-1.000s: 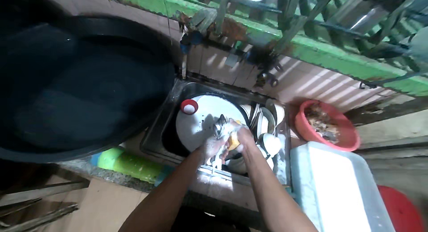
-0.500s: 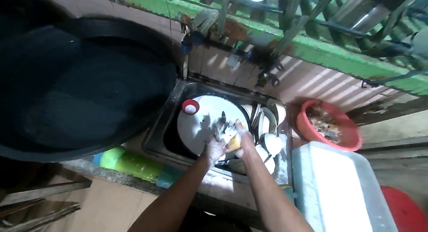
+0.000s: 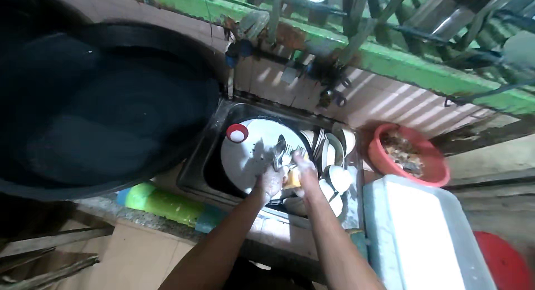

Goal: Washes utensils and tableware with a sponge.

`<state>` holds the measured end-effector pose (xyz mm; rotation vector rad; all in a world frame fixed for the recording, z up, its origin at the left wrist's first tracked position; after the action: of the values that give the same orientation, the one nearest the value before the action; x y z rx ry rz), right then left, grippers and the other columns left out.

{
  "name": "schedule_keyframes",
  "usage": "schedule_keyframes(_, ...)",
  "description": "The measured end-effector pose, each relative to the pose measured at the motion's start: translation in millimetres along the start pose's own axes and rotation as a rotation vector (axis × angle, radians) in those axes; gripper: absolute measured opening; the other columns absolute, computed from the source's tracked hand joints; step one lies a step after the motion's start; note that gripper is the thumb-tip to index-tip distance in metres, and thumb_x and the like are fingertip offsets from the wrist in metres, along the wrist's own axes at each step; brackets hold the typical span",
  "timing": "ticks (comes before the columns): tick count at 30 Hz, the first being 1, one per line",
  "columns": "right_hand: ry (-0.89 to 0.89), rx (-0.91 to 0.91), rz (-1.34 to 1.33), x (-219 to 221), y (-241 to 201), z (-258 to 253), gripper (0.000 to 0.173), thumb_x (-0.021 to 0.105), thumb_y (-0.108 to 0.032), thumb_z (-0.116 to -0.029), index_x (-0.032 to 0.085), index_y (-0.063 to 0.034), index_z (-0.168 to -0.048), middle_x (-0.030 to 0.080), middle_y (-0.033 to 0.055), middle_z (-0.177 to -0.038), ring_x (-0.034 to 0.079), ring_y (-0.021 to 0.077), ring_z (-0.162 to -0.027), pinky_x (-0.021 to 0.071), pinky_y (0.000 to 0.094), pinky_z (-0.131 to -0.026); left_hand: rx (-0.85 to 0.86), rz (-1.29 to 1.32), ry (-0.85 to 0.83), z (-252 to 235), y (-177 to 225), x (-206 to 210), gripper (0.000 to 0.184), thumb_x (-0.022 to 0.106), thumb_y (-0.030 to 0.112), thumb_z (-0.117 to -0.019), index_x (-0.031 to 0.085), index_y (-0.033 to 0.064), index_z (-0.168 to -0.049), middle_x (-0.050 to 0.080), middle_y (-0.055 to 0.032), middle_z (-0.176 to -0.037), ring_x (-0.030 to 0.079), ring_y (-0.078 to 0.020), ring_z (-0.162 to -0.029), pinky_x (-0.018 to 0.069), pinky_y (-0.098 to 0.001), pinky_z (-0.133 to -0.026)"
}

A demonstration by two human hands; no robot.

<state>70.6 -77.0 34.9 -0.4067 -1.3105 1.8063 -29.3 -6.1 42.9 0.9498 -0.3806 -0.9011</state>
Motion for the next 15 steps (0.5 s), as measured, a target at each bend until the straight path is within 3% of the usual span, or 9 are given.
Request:
schedule_keyframes(2, 0.079, 0.013, 0.179, 0.6, -8.5, 6.9, 0.034, 0.063, -0.031, -0.1025, 0.062, -0.0043, -0.125, 0.071, 0.0133, -0.092, 0.069, 0.0216, -0.071, 0.0611, 0.0421, -0.064, 0.01, -0.154, 0.072, 6.4, 6.0, 0.0, 0.035, 0.048, 0.028, -0.1094, 0.063, 0.0005, -0.124, 0.07, -0.0155, -0.099, 0.067, -0.0255, -0.088, 0.0557, -0.0459, -0.084)
schedule_keyframes(3, 0.106, -0.006, 0.278, -0.8, -13.6, 6.8, 0.033, 0.066, -0.031, -0.1013, 0.065, -0.0042, -0.121, 0.071, 0.0121, -0.094, 0.068, 0.0205, -0.075, 0.0606, 0.0418, -0.068, 0.011, -0.211, 0.083, 11.2, 8.3, 0.5, 0.035, 0.047, 0.027, -0.1097, 0.064, 0.0003, -0.124, 0.07, -0.0179, -0.104, 0.069, -0.0289, -0.095, 0.0552, -0.0498, -0.09)
schedule_keyframes(5, 0.212, -0.095, 0.4, -6.3, -17.9, -3.6, 0.039, 0.061, -0.04, -0.1035, 0.068, -0.0031, -0.113, 0.069, 0.0121, -0.094, 0.066, 0.0217, -0.08, 0.0572, 0.0457, -0.075, 0.022, -0.288, 0.088, 16.0, 9.7, 4.0, 0.036, 0.044, 0.028, -0.1101, 0.064, 0.0007, -0.123, 0.071, -0.019, -0.106, 0.069, -0.0318, -0.1, 0.0542, -0.0529, -0.093)
schedule_keyframes(8, 0.36, -0.183, 0.492, -11.4, -16.6, -16.7, 0.059, 0.04, -0.053, -0.1085, 0.069, -0.0014, -0.11, 0.067, 0.0162, -0.093, 0.065, 0.0273, -0.084, 0.0543, 0.0532, -0.078, 0.05, -0.333, 0.048, 17.1, 10.0, 4.2, 0.037, 0.047, 0.032, -0.1096, 0.063, 0.0016, -0.123, 0.07, -0.0173, -0.103, 0.068, -0.0315, -0.098, 0.0535, -0.053, -0.092)
schedule_keyframes(11, 0.214, -0.077, 0.53, -7.4, -11.2, -1.1, 0.06, 0.037, -0.053, -0.1093, 0.064, -0.001, -0.123, 0.067, 0.0186, -0.103, 0.065, 0.0287, -0.093, 0.0546, 0.0529, -0.084, 0.086, -0.354, 0.047, 13.4, 11.6, 1.8, 0.037, 0.05, 0.032, -0.1084, 0.064, 0.0023, -0.124, 0.07, -0.0196, -0.107, 0.068, -0.0345, -0.102, 0.0528, -0.0568, -0.094)
schedule_keyframes(13, 0.085, 0.056, 0.552, -5.2, -14.9, 10.0, 0.056, 0.043, -0.051, -0.1086, 0.062, -0.0008, -0.125, 0.066, 0.0169, -0.099, 0.065, 0.0263, -0.086, 0.0555, 0.049, -0.078, 0.084, -0.406, 0.072, 18.5, 16.7, -2.7, 0.036, 0.048, 0.028, -0.1089, 0.064, 0.0014, -0.126, 0.068, -0.023, -0.114, 0.066, -0.0377, -0.109, 0.051, -0.0591, -0.097)
schedule_keyframes(15, 0.089, 0.052, 0.486, -12.6, -17.1, 7.0, 0.048, 0.052, -0.046, -0.1065, 0.062, -0.004, -0.126, 0.068, 0.0132, -0.096, 0.066, 0.022, -0.08, 0.0575, 0.0444, -0.073, 0.053, -0.493, 0.079, 23.2, 16.4, -3.2, 0.038, 0.046, 0.03, -0.1099, 0.063, 0.0017, -0.128, 0.067, -0.0236, -0.119, 0.066, -0.0389, -0.113, 0.0508, -0.0595, -0.098)
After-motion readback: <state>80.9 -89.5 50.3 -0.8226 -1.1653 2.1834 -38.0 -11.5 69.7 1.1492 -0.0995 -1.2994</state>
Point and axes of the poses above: each hand's wrist, its own z-axis away from the middle knuckle, its own x-axis out of the palm, y = z × x, the point moved 2 cm from there along -z, towards the middle knuckle
